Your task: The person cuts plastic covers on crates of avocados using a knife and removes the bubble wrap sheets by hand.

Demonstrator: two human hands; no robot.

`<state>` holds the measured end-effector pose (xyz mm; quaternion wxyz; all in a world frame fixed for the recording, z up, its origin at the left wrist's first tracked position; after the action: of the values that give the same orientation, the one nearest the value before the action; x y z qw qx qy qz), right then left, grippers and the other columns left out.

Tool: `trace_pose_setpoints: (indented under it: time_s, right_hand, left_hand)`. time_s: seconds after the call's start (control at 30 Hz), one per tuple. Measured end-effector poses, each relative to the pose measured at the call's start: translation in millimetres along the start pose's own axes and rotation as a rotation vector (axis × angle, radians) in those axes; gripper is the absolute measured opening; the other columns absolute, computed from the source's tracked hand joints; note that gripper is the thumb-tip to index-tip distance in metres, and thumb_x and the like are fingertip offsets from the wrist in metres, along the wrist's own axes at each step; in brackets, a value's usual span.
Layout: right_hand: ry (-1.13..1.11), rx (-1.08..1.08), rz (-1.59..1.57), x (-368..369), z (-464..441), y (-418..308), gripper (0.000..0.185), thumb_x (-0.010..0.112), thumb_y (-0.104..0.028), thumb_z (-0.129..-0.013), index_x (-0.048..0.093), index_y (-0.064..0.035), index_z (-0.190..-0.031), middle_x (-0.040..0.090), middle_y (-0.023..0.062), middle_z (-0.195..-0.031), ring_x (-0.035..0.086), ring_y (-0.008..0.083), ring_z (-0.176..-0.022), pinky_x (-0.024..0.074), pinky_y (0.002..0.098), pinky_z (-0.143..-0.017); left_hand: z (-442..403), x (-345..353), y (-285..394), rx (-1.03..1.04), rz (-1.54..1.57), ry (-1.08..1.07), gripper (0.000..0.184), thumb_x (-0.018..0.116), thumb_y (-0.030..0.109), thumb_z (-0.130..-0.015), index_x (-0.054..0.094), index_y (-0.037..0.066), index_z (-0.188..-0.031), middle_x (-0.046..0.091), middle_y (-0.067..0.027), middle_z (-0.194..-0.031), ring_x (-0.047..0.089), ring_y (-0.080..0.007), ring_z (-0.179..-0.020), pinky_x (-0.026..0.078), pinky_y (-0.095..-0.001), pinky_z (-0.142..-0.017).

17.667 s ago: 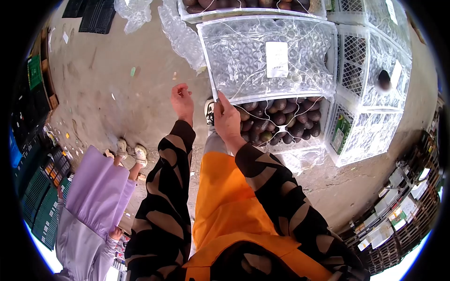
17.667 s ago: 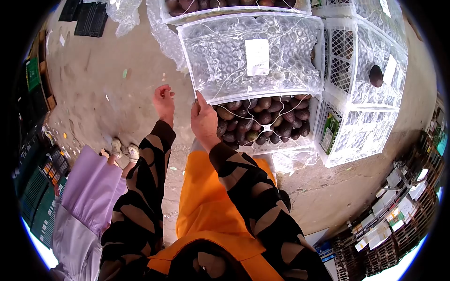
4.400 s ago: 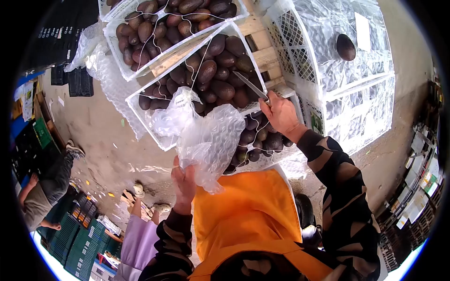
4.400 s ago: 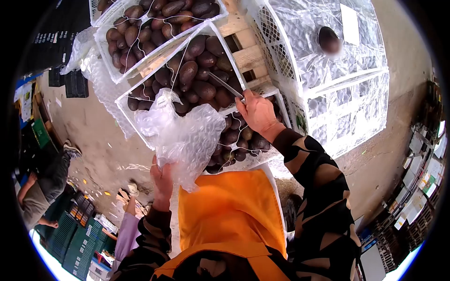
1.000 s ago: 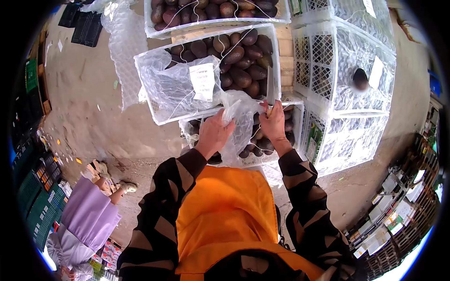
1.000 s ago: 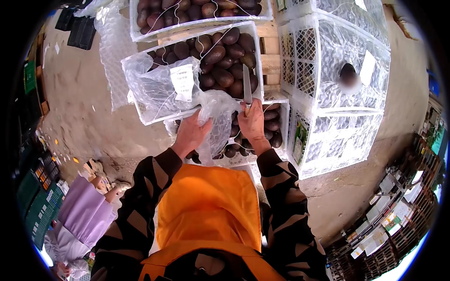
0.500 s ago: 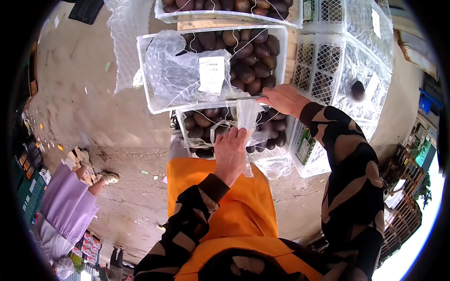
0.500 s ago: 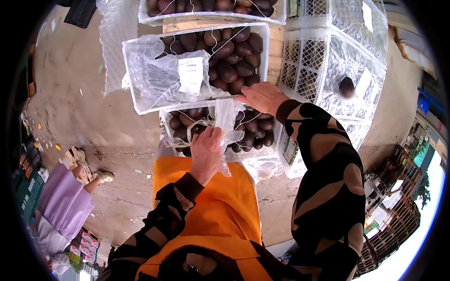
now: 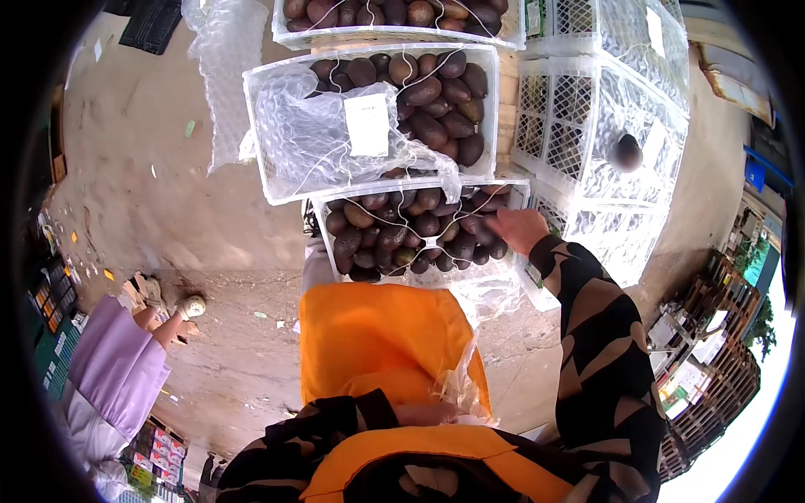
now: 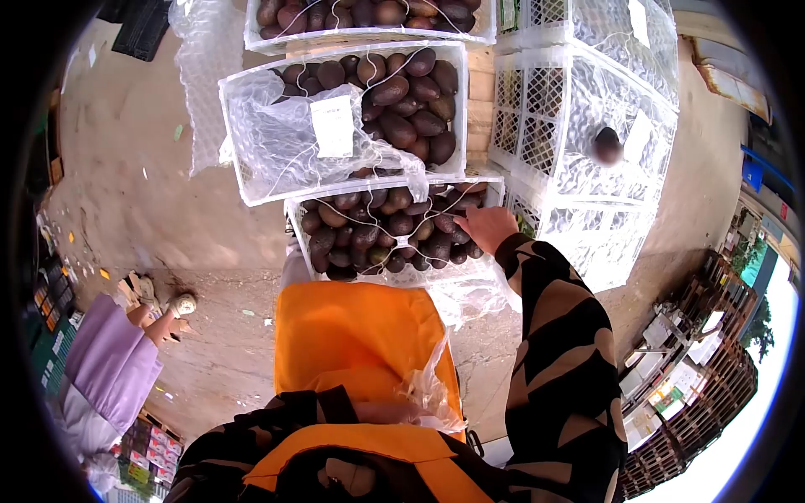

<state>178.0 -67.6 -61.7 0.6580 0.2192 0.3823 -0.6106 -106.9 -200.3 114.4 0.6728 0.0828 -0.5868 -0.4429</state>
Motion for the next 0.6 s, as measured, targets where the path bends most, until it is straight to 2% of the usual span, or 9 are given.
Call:
trace_pose_setpoints:
  time_s: [0.07,0.13,0.2,0.23,0.33,0.4,0.47,0.53,0.6]
  right_hand:
    - [-0.260,0.147,-0.096,13.7,61.2,-7.0,0.052,0.049,-0.053,-0.093,0.057,-0.0026,-0.085,0.064,0.0150,-0.064,0.064,0.0363,-0.061,0.0497,0.0485,-0.056]
    - [-0.071,0.270,-0.285,14.4,93.2,-13.5,0.048,0.056,-0.051,-0.090,0.056,-0.0028,-0.085,0.064,0.0167,-0.064,0.064,0.0372,-0.062,0.0482,0.0489,-0.056]
    - [0.136,0.467,-0.516,1.6,85.8,-23.2,0.041,0.063,-0.044,-0.088,0.055,-0.0036,-0.086,0.063,0.0178,-0.065,0.064,0.0374,-0.063,0.0468,0.0473,-0.054]
    - [0.229,0.515,-0.578,-15.3,67.2,-28.0,0.033,0.066,-0.036,-0.087,0.059,-0.0038,-0.087,0.062,0.0184,-0.065,0.064,0.0377,-0.064,0.0459,0.0455,-0.054]
    - [0.565,0.529,-0.740,-51.8,-23.1,-32.2,0.036,0.064,-0.039,-0.089,0.066,-0.0025,-0.088,0.062,0.0195,-0.066,0.064,0.0381,-0.065,0.0479,0.0432,-0.057]
    - [0.518,0.609,-0.907,-69.3,-93.2,-36.8,0.045,0.063,-0.045,-0.088,0.063,0.0001,-0.084,0.063,0.0220,-0.070,0.064,0.0406,-0.073,0.0494,0.0455,-0.063]
    - [0.678,0.442,-0.762,-113.3,-159.9,-66.7,0.046,0.066,-0.046,-0.084,0.060,-0.0008,-0.080,0.064,0.0206,-0.072,0.064,0.0403,-0.075,0.0500,0.0467,-0.065]
    - [0.669,0.450,-0.770,-121.8,-191.6,-74.4,0.044,0.071,-0.045,-0.079,0.058,-0.0031,-0.078,0.065,0.0166,-0.072,0.066,0.0378,-0.075,0.0511,0.0463,-0.066]
    - [0.563,0.515,-0.791,-127.2,-208.2,-75.1,0.045,0.075,-0.046,-0.074,0.058,-0.0039,-0.078,0.066,0.0142,-0.071,0.066,0.0359,-0.073,0.0518,0.0450,-0.066]
  left_hand:
    - [22.4,-7.7,1.0,-0.047,-0.001,-0.056,0.070,0.066,0.035,-0.090,0.041,-0.011,-0.136,0.055,-0.0318,-0.124,0.057,-0.0339,-0.111,0.046,-0.0349,-0.091]
    - [46.7,-88.1,9.9,0.098,-0.208,0.638,0.056,0.073,0.038,-0.083,0.055,-0.004,-0.116,0.056,-0.0185,-0.106,0.052,-0.0332,-0.113,0.045,-0.0365,-0.091]
    - [86.9,-192.4,64.1,0.140,-0.758,1.158,0.016,0.071,0.010,-0.074,0.059,0.004,-0.082,0.050,-0.0098,-0.095,0.052,-0.0290,-0.097,0.047,-0.0363,-0.077]
    - [96.3,-246.0,65.4,0.242,-0.964,1.267,0.016,0.067,0.002,-0.064,0.060,0.003,-0.079,0.050,-0.0076,-0.096,0.050,-0.0293,-0.097,0.047,-0.0377,-0.076]
    - [125.7,-339.7,126.3,0.055,-1.299,1.380,0.027,0.057,-0.005,-0.067,0.059,0.002,-0.093,0.048,-0.0131,-0.102,0.047,-0.0312,-0.104,0.042,-0.0389,-0.090]
    - [142.5,-371.2,157.4,0.158,-1.652,1.500,0.054,0.057,-0.004,-0.069,0.047,0.004,-0.122,0.044,-0.0182,-0.121,0.040,-0.0337,-0.122,0.034,-0.0461,-0.101]
    - [166.5,-412.1,135.9,-0.032,-1.510,1.589,0.073,0.063,0.009,-0.073,0.032,0.004,-0.138,0.046,-0.0191,-0.123,0.043,-0.0354,-0.124,0.032,-0.0477,-0.102]
    - [176.7,-417.7,100.8,-0.462,-1.203,1.386,0.090,0.068,0.029,-0.075,0.019,0.003,-0.146,0.052,-0.0202,-0.120,0.052,-0.0361,-0.116,0.034,-0.0474,-0.101]
    - [175.0,-411.3,61.0,-0.578,-1.223,1.303,0.072,0.065,0.044,-0.077,0.046,0.000,-0.130,0.065,-0.0202,-0.102,0.062,-0.0330,-0.099,0.039,-0.0429,-0.095]
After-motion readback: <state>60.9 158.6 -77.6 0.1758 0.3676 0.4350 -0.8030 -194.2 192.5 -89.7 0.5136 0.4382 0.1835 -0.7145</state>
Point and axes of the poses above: each hand's wrist, its own z-axis away from the middle knuckle, its own x-axis out of the palm, y = z × x, the point moved 4 cm from there along -z, towards the middle knuckle
